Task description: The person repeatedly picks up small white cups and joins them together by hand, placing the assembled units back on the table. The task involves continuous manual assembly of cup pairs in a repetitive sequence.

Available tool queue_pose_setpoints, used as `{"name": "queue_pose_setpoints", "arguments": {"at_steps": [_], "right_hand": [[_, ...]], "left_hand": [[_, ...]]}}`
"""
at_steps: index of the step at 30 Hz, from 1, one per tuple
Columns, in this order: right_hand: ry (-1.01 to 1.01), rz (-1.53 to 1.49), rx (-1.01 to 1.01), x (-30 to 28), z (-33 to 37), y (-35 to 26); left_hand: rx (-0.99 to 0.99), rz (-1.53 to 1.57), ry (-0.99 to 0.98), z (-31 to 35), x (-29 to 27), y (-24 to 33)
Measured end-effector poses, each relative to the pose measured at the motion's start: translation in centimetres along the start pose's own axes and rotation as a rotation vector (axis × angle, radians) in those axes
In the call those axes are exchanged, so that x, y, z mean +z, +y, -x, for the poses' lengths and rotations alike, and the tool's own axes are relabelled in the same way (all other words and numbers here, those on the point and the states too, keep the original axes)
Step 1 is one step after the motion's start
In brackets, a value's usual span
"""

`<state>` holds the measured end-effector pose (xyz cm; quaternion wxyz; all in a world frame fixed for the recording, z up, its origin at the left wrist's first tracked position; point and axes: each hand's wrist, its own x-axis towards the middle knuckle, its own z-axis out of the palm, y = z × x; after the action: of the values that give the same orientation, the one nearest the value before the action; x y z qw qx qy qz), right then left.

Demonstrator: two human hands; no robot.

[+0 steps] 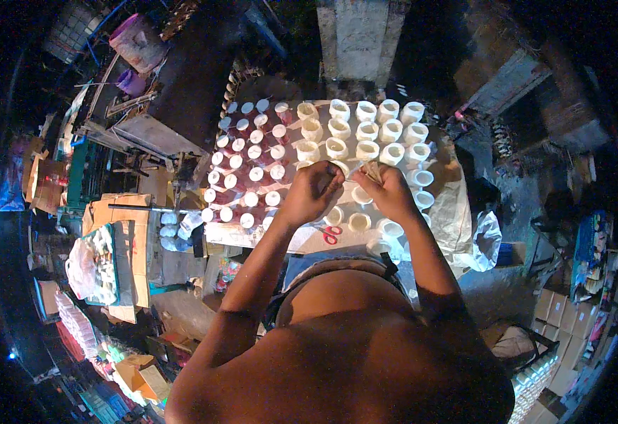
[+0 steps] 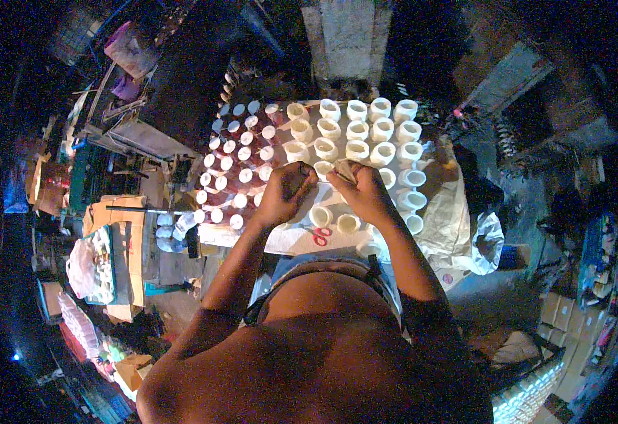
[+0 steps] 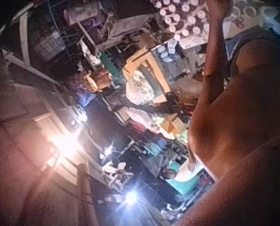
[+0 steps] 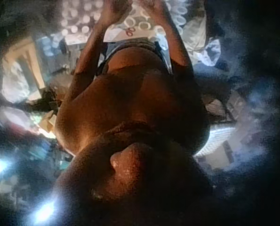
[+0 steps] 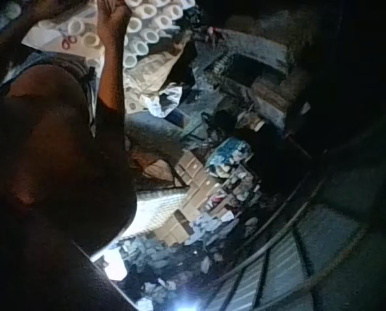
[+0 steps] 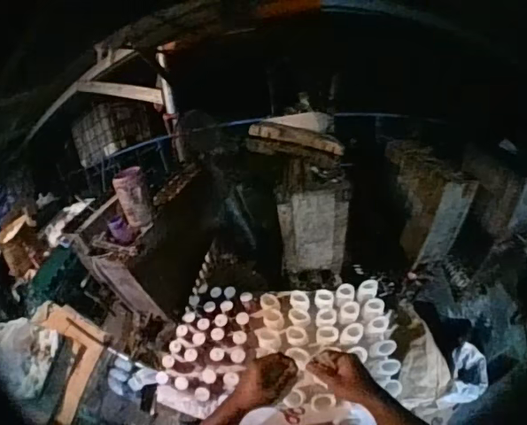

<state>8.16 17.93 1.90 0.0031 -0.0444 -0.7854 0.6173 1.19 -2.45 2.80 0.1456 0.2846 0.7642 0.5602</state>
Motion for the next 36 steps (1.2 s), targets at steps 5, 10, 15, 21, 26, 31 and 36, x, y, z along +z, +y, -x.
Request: {"name": "queue_pose_setpoints", "arguments": {"at_steps": [5,10,15,21,26,31,36], "right_hand": [[0.001,0.131,-0.069,-0.4,0.0,-0.4],[0.230,-0.133,0.088,2.8,-1.6,1.9],[0.257,-0.195,0.027,5.8,-2.9,2.3],[0.327,-0.442,-0.050,5.6,-2.6,2.4],[0.266,-0.521,0.029,6.2,-1.9,-0.3],[0.122,-0.191,0.010,4.0,-1.4,-0.9],[0.155,-0.016,0.023,1.3,-0.2,-4.0]], "left_hand": [[0.051,0.095,0.073,-0.3,0.7,-1.9],[0.062,0.487,0.339,-1.5,1.6,-4.9],[0.210,0.176,0.144,-1.8,1.6,-4.7],[0.210,0.302,0.085,-1.3,0.7,-3.3],[0.152,0.149,0.237,0.0,2.2,-3.2],[0.145,0.239,0.289,-0.6,0.8,-2.3],[0.125,0.206,0.175,-0.3,-0.6,-0.4]]}}
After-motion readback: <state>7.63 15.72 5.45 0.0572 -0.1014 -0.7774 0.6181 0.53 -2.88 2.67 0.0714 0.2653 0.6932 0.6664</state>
